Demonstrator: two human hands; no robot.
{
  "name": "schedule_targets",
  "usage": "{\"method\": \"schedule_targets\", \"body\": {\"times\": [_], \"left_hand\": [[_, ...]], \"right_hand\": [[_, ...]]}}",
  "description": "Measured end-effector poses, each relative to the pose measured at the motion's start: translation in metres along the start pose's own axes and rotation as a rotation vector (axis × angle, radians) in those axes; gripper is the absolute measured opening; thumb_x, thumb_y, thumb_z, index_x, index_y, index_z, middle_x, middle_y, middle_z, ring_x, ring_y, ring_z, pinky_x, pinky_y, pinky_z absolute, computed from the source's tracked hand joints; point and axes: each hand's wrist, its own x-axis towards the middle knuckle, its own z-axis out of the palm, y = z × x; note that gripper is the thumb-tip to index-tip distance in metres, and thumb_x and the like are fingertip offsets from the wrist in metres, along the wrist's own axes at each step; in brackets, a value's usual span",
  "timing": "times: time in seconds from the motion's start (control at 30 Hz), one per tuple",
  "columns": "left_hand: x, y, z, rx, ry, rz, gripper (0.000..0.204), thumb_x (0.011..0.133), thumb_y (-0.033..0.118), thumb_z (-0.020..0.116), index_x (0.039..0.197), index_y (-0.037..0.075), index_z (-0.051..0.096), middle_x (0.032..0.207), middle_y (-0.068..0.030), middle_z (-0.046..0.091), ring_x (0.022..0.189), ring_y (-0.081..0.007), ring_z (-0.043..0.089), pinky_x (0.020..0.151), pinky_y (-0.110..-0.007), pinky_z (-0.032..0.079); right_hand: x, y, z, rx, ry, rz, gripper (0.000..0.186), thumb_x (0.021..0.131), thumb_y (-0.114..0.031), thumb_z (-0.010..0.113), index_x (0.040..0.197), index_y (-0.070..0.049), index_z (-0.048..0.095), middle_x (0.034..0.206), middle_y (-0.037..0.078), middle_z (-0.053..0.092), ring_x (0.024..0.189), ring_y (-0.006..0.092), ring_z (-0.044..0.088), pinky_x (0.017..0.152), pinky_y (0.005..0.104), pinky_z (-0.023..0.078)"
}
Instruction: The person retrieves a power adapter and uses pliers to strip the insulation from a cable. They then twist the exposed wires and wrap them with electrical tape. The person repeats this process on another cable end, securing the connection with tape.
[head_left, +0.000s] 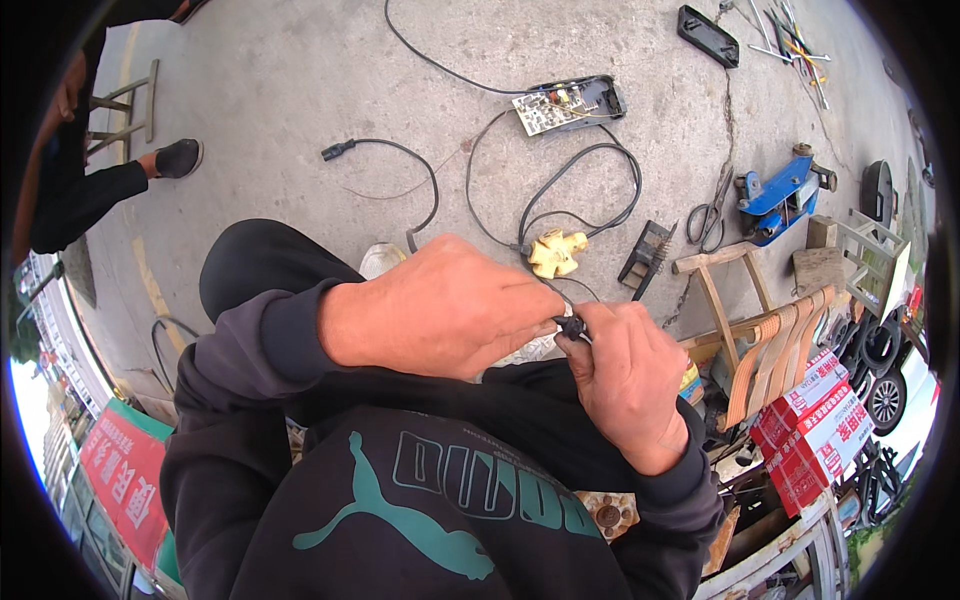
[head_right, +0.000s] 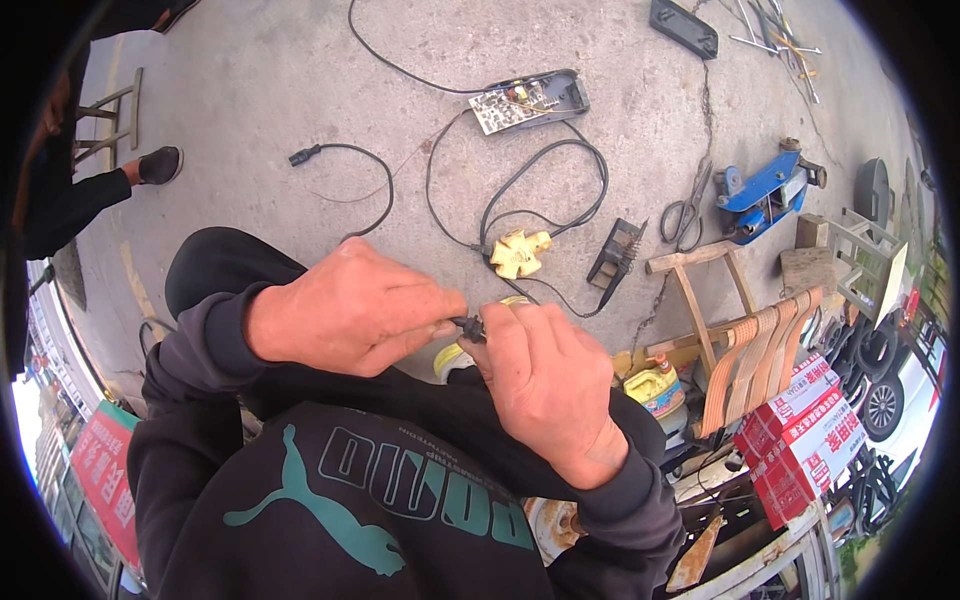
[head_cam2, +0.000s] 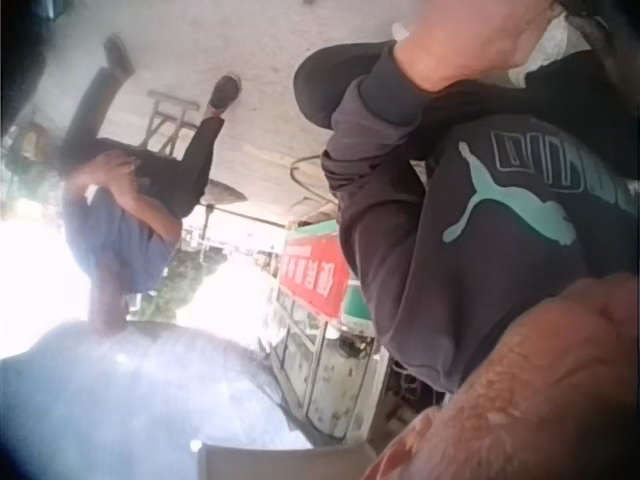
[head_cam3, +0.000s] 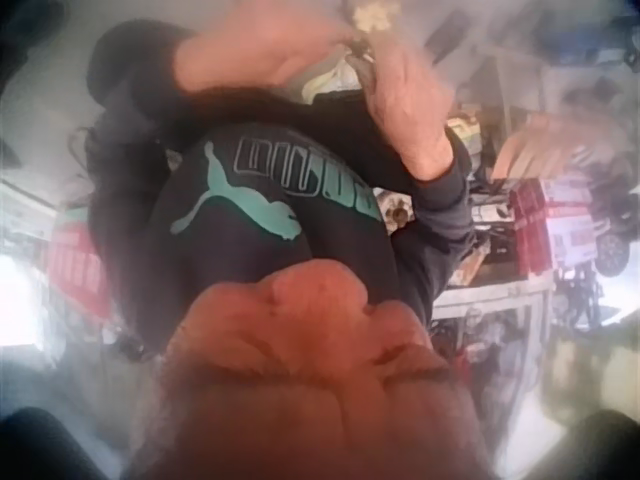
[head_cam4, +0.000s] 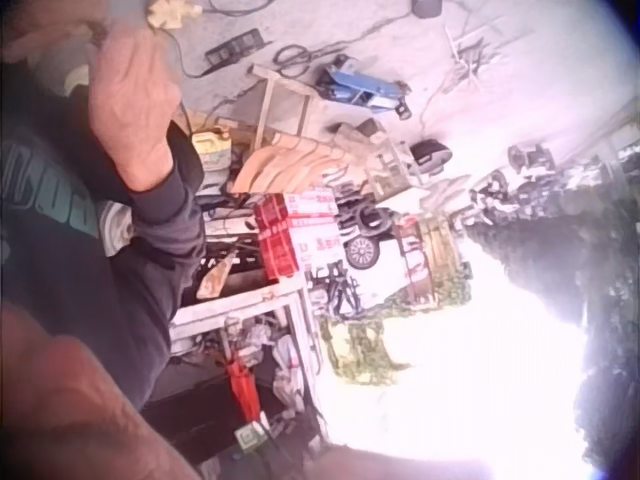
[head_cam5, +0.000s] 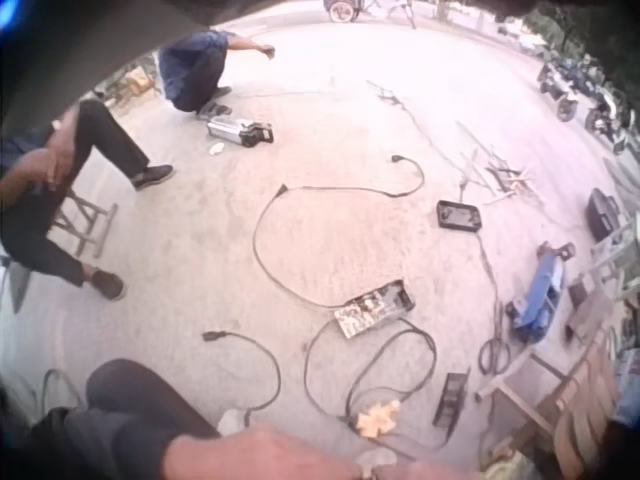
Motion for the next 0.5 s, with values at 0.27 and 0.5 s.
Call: {"method": "schedule_targets", "body": {"times": [0.27, 0.5], "left_hand": [[0.001, -0.001, -0.007, -0.077, -0.137, 0.015, 0.018, 0.078, 0.007, 0.067, 0.095, 0.003, 0.061, 0.067, -0.0077, 0.057, 0.058, -0.0289, 0.059, 0.047, -0.036, 0.044], [-0.008, -0.003, 0.005, 0.300, -0.034, 0.254, 0.030, 0.071, 0.012, 0.064, 0.098, 0.000, 0.062, 0.063, -0.0023, 0.044, 0.051, -0.0159, 0.051, 0.043, -0.030, 0.039]], "right_hand": [[0.004, -0.001, -0.010, -0.087, -0.065, -0.150, 0.028, 0.080, -0.015, 0.067, 0.103, -0.003, 0.057, 0.087, 0.007, 0.057, 0.072, 0.0227, 0.059, 0.054, 0.0332, 0.046], [0.006, 0.004, -0.012, 0.538, -0.340, 0.110, 0.016, 0.088, -0.011, 0.064, 0.098, -0.001, 0.055, 0.078, 0.012, 0.053, 0.067, 0.0300, 0.057, 0.056, 0.0344, 0.047]]}}
